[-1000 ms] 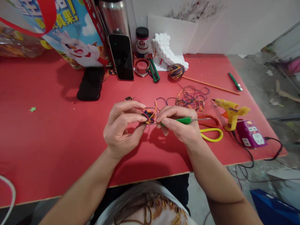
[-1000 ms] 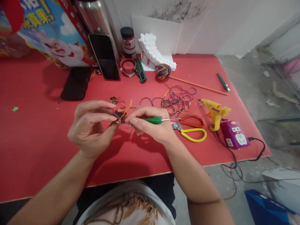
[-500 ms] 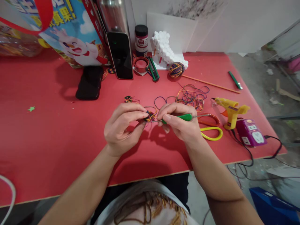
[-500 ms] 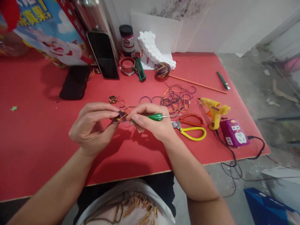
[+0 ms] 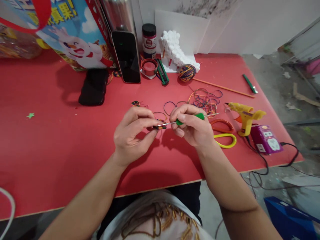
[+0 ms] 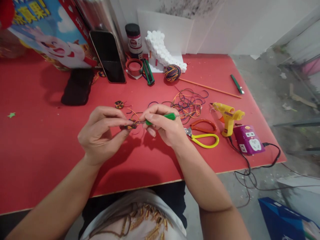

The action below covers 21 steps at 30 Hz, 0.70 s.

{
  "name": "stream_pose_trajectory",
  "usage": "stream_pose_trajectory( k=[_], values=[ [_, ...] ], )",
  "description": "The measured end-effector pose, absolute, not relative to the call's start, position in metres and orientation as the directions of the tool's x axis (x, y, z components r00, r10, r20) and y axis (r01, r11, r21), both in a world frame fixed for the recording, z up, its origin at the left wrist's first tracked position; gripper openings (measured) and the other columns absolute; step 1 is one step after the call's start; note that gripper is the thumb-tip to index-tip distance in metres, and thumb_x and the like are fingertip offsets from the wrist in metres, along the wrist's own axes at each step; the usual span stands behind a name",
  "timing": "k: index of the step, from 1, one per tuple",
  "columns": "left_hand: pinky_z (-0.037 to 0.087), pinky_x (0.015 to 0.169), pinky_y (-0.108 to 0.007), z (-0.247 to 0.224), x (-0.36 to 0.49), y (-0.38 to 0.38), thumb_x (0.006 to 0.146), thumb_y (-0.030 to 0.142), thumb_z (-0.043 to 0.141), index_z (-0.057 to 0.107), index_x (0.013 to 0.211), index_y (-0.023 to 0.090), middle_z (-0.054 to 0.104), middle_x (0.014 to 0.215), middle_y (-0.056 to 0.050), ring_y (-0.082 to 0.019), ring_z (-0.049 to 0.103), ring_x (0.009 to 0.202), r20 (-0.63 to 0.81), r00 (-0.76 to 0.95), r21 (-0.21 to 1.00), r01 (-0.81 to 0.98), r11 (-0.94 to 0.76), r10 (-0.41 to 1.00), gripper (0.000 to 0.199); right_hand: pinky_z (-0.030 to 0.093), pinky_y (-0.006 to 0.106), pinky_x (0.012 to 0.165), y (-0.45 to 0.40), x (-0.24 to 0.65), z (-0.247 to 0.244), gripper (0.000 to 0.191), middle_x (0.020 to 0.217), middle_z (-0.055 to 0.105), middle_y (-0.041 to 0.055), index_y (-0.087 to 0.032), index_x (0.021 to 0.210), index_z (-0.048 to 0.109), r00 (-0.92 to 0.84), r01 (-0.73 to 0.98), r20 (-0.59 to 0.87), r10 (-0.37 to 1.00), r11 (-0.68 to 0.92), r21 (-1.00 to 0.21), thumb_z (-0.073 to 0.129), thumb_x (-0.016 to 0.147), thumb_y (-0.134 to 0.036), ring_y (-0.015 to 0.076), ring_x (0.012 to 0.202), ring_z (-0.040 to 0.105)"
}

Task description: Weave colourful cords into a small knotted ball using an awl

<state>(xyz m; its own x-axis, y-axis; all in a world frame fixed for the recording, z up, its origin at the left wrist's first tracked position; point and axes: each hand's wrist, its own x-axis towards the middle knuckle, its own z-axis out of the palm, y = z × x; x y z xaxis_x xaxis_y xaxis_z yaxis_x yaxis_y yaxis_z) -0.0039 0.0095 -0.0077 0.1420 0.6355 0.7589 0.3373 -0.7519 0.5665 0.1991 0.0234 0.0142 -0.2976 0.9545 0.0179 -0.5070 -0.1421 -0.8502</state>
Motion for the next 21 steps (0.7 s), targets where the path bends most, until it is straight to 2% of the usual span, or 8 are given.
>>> stream_pose_trajectory(
  k=[3,7,14,21],
  values=[
    [0.062,0.092,-0.040,-0.0089,-0.0027,0.0083,0.087,0.012,0.083,0.081,0.105,0.027,0.079,0.116,-0.008,-0.023,0.075,0.107,0.670,0.126,0.701,0.218,-0.679,0.731,0.023,0.042,0.019,0.040,0.0245,0.2001,0.0139,0.017,0.062,0.073,0.0012,-0.015,0.076,0.080,-0.300,-0.490,-0.007,0.954,-0.160,-0.857,0.088,0.078,-0.030,0.0067,0.041,0.053],
    [0.064,0.089,-0.038,-0.0104,-0.0027,0.0074,0.092,0.014,0.080,0.080,0.104,0.026,0.082,0.113,-0.007,-0.022,0.078,0.106,0.554,0.125,0.816,0.115,-0.566,0.823,0.018,0.040,0.019,0.041,0.0256,0.2008,0.0122,0.016,0.061,0.071,0.0006,-0.015,0.076,0.079,-0.284,-0.483,-0.006,0.959,-0.149,-0.863,0.086,0.080,-0.029,0.0068,0.042,0.053],
    [0.062,0.086,-0.037,-0.0103,-0.0030,0.0109,0.089,0.016,0.083,0.080,0.099,0.027,0.081,0.100,-0.005,-0.020,0.076,0.096,0.579,0.079,0.795,0.167,-0.583,0.811,0.014,0.039,0.019,0.041,0.0256,0.2000,0.0123,0.012,0.061,0.068,-0.0008,-0.016,0.075,0.078,-0.206,-0.445,0.022,0.978,-0.074,-0.893,0.083,0.080,-0.026,0.0067,0.045,0.050],
    [0.062,0.086,-0.038,-0.0085,-0.0024,0.0112,0.089,0.019,0.085,0.081,0.097,0.027,0.080,0.099,-0.005,-0.021,0.075,0.096,0.574,0.071,0.795,0.193,-0.575,0.816,0.012,0.040,0.020,0.041,0.0242,0.1995,0.0121,0.012,0.062,0.069,-0.0007,-0.017,0.076,0.079,-0.188,-0.415,0.029,0.982,-0.052,-0.908,0.082,0.082,-0.027,0.0071,0.046,0.051]
  ],
)
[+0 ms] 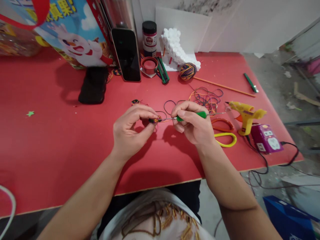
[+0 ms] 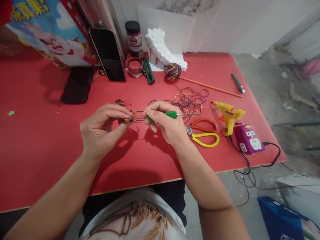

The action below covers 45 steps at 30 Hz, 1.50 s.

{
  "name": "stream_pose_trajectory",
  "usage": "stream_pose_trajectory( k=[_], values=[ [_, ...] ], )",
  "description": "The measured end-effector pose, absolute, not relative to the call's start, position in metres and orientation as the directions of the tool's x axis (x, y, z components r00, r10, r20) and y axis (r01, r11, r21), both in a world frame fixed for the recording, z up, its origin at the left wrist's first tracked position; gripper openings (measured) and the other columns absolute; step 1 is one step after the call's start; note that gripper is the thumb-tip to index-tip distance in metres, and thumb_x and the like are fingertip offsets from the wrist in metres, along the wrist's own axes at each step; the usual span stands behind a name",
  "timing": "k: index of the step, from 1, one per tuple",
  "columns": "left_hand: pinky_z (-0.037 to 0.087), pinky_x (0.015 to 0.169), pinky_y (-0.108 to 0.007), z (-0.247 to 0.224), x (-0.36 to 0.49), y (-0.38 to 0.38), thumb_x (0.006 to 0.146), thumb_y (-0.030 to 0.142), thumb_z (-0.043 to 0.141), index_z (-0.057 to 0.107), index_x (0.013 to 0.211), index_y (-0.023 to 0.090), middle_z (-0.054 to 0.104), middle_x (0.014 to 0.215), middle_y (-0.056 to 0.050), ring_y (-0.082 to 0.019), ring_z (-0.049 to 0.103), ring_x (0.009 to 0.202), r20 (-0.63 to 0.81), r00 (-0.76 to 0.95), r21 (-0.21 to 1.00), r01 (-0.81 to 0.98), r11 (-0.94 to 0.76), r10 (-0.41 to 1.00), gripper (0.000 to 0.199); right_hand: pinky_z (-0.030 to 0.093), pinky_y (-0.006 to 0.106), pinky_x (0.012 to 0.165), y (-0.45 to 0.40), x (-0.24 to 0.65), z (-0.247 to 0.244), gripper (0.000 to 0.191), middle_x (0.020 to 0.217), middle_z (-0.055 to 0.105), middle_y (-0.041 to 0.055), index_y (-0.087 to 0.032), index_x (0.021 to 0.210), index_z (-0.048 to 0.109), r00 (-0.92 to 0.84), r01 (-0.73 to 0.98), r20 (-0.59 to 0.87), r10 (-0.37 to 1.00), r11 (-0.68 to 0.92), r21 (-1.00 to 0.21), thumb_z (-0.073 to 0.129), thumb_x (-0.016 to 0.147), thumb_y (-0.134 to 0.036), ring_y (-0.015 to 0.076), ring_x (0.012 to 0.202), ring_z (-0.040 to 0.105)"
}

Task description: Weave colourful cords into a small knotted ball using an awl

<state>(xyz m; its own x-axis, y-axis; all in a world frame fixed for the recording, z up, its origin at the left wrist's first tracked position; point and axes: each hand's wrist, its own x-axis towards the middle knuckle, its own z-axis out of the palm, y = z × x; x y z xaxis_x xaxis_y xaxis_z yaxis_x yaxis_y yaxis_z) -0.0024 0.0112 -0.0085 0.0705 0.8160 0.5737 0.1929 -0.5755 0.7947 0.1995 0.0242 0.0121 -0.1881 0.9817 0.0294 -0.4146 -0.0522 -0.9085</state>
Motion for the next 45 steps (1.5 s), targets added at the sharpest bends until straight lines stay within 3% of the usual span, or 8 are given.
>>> stream_pose_trajectory(
  k=[15,36,45],
  values=[
    [0.061,0.082,-0.035,-0.0100,0.0007,0.0145,0.089,0.022,0.087,0.082,0.094,0.026,0.078,0.094,-0.005,-0.019,0.074,0.092,0.509,0.070,0.860,0.009,-0.511,0.858,0.008,0.039,0.020,0.040,0.0245,0.1985,0.0127,0.013,0.061,0.069,-0.0001,-0.017,0.075,0.079,-0.155,-0.439,0.039,0.987,-0.034,-0.898,0.083,0.079,-0.028,0.0063,0.044,0.049],
    [0.060,0.086,-0.036,-0.0114,0.0002,0.0143,0.089,0.021,0.087,0.082,0.096,0.025,0.079,0.095,-0.006,-0.020,0.075,0.094,0.494,0.086,0.869,-0.015,-0.495,0.865,0.010,0.040,0.018,0.041,0.0230,0.1983,0.0106,0.011,0.063,0.071,-0.0007,-0.016,0.078,0.080,-0.187,-0.447,0.059,0.981,-0.032,-0.894,0.080,0.083,-0.026,0.0062,0.044,0.053],
    [0.061,0.089,-0.036,-0.0107,0.0023,0.0083,0.088,0.019,0.087,0.083,0.099,0.025,0.080,0.096,-0.004,-0.019,0.075,0.093,0.389,0.094,0.921,-0.032,-0.387,0.917,0.013,0.043,0.019,0.042,0.0221,0.1961,0.0081,0.010,0.066,0.073,0.0003,-0.015,0.082,0.081,-0.217,-0.486,0.082,0.973,-0.034,-0.873,0.081,0.087,-0.024,0.0063,0.044,0.054]
  ],
)
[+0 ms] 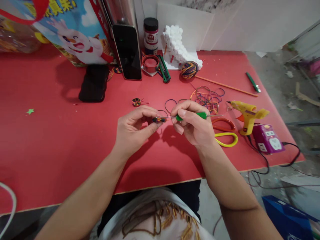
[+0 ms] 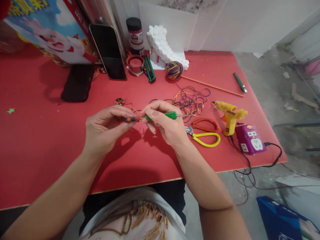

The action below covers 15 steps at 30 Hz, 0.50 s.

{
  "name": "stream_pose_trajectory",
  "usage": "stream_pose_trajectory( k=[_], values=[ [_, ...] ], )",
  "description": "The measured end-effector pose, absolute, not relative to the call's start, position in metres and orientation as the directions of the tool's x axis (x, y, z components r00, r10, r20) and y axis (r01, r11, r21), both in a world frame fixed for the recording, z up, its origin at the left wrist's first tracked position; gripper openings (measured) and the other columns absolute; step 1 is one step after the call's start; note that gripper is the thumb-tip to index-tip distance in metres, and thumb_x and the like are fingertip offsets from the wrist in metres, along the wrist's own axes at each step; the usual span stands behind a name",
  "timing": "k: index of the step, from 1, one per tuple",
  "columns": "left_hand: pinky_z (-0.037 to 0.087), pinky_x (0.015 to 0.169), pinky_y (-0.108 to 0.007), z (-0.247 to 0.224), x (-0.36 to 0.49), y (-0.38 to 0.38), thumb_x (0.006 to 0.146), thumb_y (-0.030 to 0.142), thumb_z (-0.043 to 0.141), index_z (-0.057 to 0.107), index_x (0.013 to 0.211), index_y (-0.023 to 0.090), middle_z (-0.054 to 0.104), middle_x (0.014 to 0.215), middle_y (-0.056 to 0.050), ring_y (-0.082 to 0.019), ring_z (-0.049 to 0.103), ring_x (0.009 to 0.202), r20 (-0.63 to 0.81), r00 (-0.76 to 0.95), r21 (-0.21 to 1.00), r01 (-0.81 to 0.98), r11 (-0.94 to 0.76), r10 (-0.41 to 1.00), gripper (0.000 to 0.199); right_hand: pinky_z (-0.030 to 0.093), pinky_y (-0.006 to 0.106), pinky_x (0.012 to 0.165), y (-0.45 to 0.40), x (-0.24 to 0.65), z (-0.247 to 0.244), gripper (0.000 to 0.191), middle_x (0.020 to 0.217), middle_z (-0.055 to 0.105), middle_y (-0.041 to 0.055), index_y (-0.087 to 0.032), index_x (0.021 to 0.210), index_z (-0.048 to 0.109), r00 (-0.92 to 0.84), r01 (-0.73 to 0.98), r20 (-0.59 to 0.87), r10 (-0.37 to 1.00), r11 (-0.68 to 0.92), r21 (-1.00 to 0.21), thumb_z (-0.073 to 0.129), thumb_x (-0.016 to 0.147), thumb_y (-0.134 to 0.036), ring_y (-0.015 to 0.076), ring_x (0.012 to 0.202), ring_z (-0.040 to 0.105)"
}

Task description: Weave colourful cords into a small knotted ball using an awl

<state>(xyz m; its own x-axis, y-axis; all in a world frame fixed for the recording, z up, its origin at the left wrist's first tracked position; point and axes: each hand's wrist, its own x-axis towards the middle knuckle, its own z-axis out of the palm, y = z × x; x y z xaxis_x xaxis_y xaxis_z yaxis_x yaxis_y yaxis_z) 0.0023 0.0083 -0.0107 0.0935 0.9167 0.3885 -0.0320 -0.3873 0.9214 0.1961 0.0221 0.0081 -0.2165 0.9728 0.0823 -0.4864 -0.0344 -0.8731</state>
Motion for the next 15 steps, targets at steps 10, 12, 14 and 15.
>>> stream_pose_trajectory(
  k=[10,12,14,15],
  values=[
    [0.064,0.086,-0.034,-0.0167,0.0006,0.0132,0.083,0.022,0.094,0.085,0.098,0.027,0.080,0.098,-0.005,-0.019,0.076,0.095,0.363,0.024,0.924,-0.140,-0.356,0.932,0.018,0.042,0.019,0.041,0.0227,0.1960,0.0109,0.013,0.066,0.071,-0.0006,-0.018,0.081,0.080,-0.150,-0.443,0.082,0.985,0.007,-0.897,0.083,0.084,-0.030,0.0062,0.045,0.051],
    [0.064,0.087,-0.035,-0.0177,0.0004,0.0139,0.083,0.022,0.094,0.086,0.098,0.028,0.080,0.099,-0.004,-0.019,0.076,0.096,0.370,0.022,0.919,-0.154,-0.362,0.929,0.018,0.042,0.019,0.041,0.0222,0.1961,0.0106,0.013,0.067,0.072,-0.0006,-0.018,0.082,0.080,-0.138,-0.425,0.088,0.987,0.021,-0.905,0.083,0.085,-0.030,0.0064,0.045,0.051],
    [0.064,0.088,-0.035,-0.0179,0.0006,0.0145,0.084,0.022,0.093,0.086,0.098,0.029,0.081,0.100,-0.004,-0.019,0.076,0.096,0.385,0.019,0.914,-0.148,-0.378,0.923,0.017,0.042,0.019,0.041,0.0217,0.1964,0.0099,0.013,0.068,0.072,-0.0005,-0.019,0.082,0.080,-0.126,-0.409,0.102,0.987,0.041,-0.912,0.082,0.086,-0.030,0.0067,0.046,0.052],
    [0.064,0.088,-0.035,-0.0180,0.0007,0.0147,0.085,0.022,0.092,0.086,0.098,0.029,0.081,0.100,-0.004,-0.019,0.076,0.096,0.391,0.017,0.912,-0.143,-0.385,0.920,0.017,0.042,0.019,0.041,0.0214,0.1966,0.0094,0.013,0.069,0.073,-0.0003,-0.019,0.083,0.080,-0.121,-0.402,0.113,0.986,0.055,-0.914,0.082,0.087,-0.030,0.0069,0.046,0.053]
  ],
)
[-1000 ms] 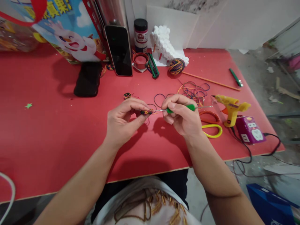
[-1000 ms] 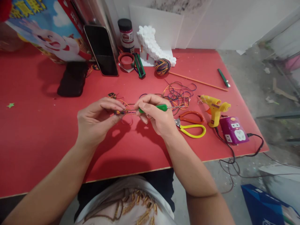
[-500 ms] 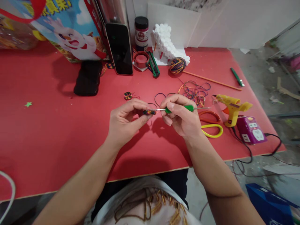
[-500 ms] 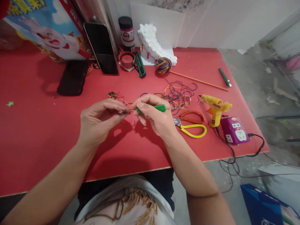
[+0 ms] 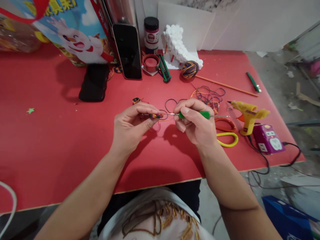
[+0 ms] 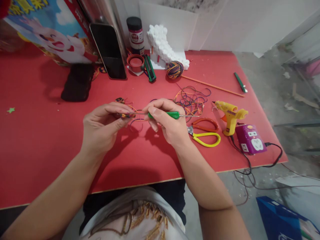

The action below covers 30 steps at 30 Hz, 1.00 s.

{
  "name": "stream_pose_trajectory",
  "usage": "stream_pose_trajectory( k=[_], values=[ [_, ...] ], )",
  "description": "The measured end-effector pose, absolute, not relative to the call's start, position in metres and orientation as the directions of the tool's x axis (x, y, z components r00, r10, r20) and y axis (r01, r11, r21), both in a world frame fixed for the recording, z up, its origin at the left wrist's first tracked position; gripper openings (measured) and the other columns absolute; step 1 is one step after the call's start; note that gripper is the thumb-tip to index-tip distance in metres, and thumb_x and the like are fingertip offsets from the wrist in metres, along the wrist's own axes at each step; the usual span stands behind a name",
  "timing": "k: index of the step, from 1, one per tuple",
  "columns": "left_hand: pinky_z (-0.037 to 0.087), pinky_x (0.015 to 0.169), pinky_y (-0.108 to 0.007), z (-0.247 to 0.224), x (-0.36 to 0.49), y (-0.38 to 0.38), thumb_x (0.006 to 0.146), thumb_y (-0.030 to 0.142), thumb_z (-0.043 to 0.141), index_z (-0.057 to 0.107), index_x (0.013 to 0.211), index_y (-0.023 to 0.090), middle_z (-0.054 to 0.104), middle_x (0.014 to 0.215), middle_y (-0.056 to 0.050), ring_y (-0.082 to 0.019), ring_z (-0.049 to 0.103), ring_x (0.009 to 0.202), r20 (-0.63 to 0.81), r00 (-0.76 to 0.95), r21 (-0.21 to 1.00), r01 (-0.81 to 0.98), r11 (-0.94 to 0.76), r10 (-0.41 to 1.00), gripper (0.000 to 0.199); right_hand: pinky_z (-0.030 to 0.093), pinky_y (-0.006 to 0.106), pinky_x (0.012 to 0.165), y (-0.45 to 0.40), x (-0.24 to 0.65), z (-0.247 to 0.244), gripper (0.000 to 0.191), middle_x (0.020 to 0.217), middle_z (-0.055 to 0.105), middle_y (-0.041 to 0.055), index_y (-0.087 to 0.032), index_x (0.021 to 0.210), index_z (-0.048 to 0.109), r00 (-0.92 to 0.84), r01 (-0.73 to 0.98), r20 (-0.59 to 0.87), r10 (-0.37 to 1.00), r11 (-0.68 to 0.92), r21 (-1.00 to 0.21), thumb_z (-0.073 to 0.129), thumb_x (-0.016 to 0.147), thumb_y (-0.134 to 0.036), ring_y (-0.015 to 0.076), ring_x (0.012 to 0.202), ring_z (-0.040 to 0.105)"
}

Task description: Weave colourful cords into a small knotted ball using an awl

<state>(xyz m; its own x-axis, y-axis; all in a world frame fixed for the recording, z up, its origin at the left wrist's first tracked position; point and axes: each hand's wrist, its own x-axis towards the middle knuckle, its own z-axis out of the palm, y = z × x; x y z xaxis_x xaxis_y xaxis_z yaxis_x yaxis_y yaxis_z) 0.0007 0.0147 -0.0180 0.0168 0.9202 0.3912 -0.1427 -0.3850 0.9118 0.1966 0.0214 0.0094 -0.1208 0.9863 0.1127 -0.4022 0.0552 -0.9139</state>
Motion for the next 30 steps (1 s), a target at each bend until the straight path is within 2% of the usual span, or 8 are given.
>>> stream_pose_trajectory(
  k=[5,8,13,16,19,23,26,30],
  values=[
    [0.063,0.089,-0.034,-0.019,0.001,0.016,0.086,0.021,0.091,0.086,0.099,0.029,0.081,0.099,-0.003,-0.019,0.076,0.096,0.394,0.002,0.911,-0.135,-0.390,0.919,0.016,0.043,0.022,0.044,0.019,0.197,0.005,0.010,0.076,0.074,0.0001,-0.019,0.090,0.081,-0.149,-0.365,0.241,0.959,0.173,-0.915,0.081,0.093,-0.029,0.0071,0.048,0.055],
    [0.063,0.089,-0.035,-0.018,0.001,0.015,0.087,0.022,0.090,0.085,0.099,0.029,0.081,0.098,-0.004,-0.019,0.076,0.096,0.401,-0.006,0.911,-0.108,-0.399,0.916,0.015,0.043,0.024,0.046,0.017,0.196,0.003,0.008,0.081,0.071,0.0001,-0.021,0.096,0.082,-0.150,-0.286,0.302,0.941,0.251,-0.925,0.082,0.095,-0.029,0.0072,0.050,0.054],
    [0.063,0.089,-0.037,-0.011,0.001,0.012,0.089,0.027,0.089,0.084,0.098,0.029,0.080,0.101,-0.004,-0.019,0.075,0.098,0.419,-0.032,0.908,0.013,-0.419,0.907,0.011,0.052,0.030,0.058,0.010,0.197,0.008,0.013,0.091,0.072,0.0057,-0.022,0.097,0.082,-0.067,-0.063,0.342,0.937,0.338,-0.939,0.079,0.097,-0.035,0.0151,0.069,0.064],
    [0.063,0.091,-0.036,-0.011,0.002,0.012,0.088,0.027,0.090,0.084,0.096,0.027,0.080,0.100,-0.005,-0.019,0.076,0.097,0.395,-0.043,0.919,0.009,-0.395,0.918,0.011,0.054,0.032,0.062,0.007,0.197,0.010,0.012,0.096,0.073,0.0075,-0.023,0.102,0.083,-0.063,-0.015,0.394,0.917,0.394,-0.919,0.076,0.099,-0.032,0.0174,0.076,0.067],
    [0.064,0.092,-0.036,-0.017,0.002,0.014,0.085,0.025,0.092,0.084,0.097,0.027,0.080,0.098,-0.004,-0.018,0.077,0.096,0.340,-0.040,0.936,-0.088,-0.342,0.940,0.015,0.052,0.031,0.059,0.007,0.196,0.010,0.013,0.098,0.074,0.0073,-0.023,0.103,0.083,-0.067,-0.048,0.389,0.919,0.386,-0.921,0.077,0.099,-0.034,0.0159,0.072,0.065],
    [0.065,0.080,-0.031,-0.021,0.001,0.016,0.082,0.023,0.094,0.084,0.097,0.029,0.082,0.100,-0.003,-0.019,0.078,0.096,0.261,-0.020,0.937,-0.236,-0.259,0.965,0.019,0.045,0.029,0.049,0.009,0.196,0.009,0.013,0.081,0.069,0.0022,-0.023,0.097,0.082,-0.073,-0.168,0.314,0.947,0.298,-0.940,0.078,0.098,-0.035,0.0112,0.055,0.055],
    [0.065,0.073,-0.029,-0.019,0.001,0.016,0.081,0.021,0.095,0.085,0.095,0.030,0.083,0.102,-0.003,-0.019,0.078,0.095,0.254,0.016,0.927,-0.288,-0.239,0.967,0.019,0.044,0.028,0.046,0.010,0.196,0.009,0.015,0.075,0.067,0.0005,-0.022,0.095,0.081,-0.095,-0.256,0.270,0.958,0.239,-0.937,0.080,0.096,-0.037,0.0105,0.050,0.052],
    [0.068,0.081,-0.034,-0.016,0.001,0.015,0.081,0.026,0.095,0.086,0.092,0.030,0.084,0.104,-0.004,-0.021,0.079,0.098,0.244,0.023,0.940,-0.252,-0.231,0.969,0.015,0.045,0.027,0.045,0.011,0.196,0.009,0.015,0.078,0.068,0.0008,-0.021,0.094,0.081,-0.136,-0.292,0.270,0.953,0.222,-0.930,0.082,0.095,-0.036,0.0095,0.049,0.052]
  ],
)
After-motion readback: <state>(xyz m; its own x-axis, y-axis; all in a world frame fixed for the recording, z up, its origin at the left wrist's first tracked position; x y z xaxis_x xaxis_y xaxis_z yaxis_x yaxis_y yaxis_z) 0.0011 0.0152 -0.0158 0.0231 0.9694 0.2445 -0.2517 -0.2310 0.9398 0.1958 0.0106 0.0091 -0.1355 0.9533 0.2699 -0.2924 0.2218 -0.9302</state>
